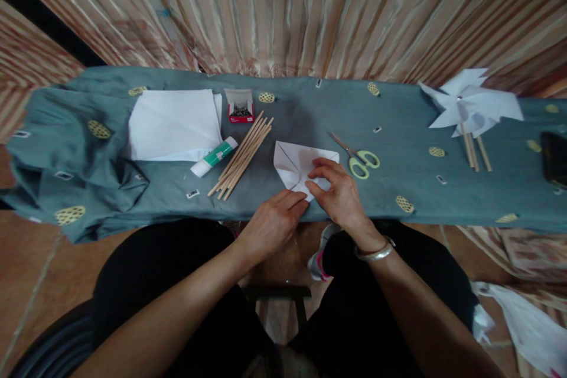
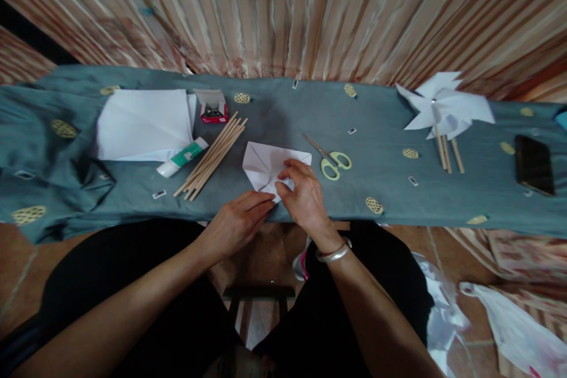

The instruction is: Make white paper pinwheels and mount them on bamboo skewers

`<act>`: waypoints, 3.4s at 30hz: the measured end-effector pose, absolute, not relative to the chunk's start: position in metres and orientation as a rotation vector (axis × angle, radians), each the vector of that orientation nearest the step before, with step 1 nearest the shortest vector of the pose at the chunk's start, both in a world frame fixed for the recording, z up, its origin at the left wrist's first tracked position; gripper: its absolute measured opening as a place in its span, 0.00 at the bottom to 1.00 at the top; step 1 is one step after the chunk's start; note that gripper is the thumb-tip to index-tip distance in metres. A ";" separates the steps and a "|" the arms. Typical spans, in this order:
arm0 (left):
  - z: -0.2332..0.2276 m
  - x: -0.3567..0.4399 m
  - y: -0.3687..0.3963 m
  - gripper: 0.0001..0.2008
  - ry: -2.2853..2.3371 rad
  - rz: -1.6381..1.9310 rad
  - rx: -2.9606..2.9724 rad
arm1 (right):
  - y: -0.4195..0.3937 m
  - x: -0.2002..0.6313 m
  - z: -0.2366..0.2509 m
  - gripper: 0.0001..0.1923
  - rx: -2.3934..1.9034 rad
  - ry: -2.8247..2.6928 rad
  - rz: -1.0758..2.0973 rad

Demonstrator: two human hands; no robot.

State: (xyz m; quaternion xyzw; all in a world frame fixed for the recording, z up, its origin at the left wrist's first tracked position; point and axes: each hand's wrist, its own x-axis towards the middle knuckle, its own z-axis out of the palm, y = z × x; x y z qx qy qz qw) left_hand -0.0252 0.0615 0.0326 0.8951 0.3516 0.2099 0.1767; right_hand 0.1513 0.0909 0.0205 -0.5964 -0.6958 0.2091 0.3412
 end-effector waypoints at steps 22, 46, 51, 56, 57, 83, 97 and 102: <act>0.032 -0.024 0.062 0.08 0.987 0.547 2.542 | 0.078 0.143 0.026 0.14 -1.544 -2.081 0.357; 0.031 -0.022 0.063 0.08 1.010 0.521 2.612 | 0.085 0.146 0.021 0.17 -1.469 -2.168 0.131; 0.034 -0.022 0.063 0.08 1.029 0.478 2.634 | 0.111 0.165 0.031 0.23 -1.500 -2.006 0.143; 0.035 -0.024 0.063 0.08 1.018 0.506 2.648 | 0.126 0.174 0.027 0.21 -1.572 -2.185 0.174; 0.035 -0.025 0.064 0.08 1.017 0.520 2.651 | 0.126 0.175 0.026 0.21 -1.578 -2.206 0.169; 0.039 -0.029 0.089 0.10 1.008 0.847 2.669 | 0.046 0.209 0.051 0.17 -1.677 -2.208 0.074; 0.038 -0.013 0.071 0.07 0.944 0.484 2.791 | 0.052 0.203 0.041 0.22 -1.494 -2.211 0.355; 0.037 -0.024 0.069 0.08 0.968 0.569 2.794 | 0.053 0.212 0.041 0.27 -1.473 -2.210 0.510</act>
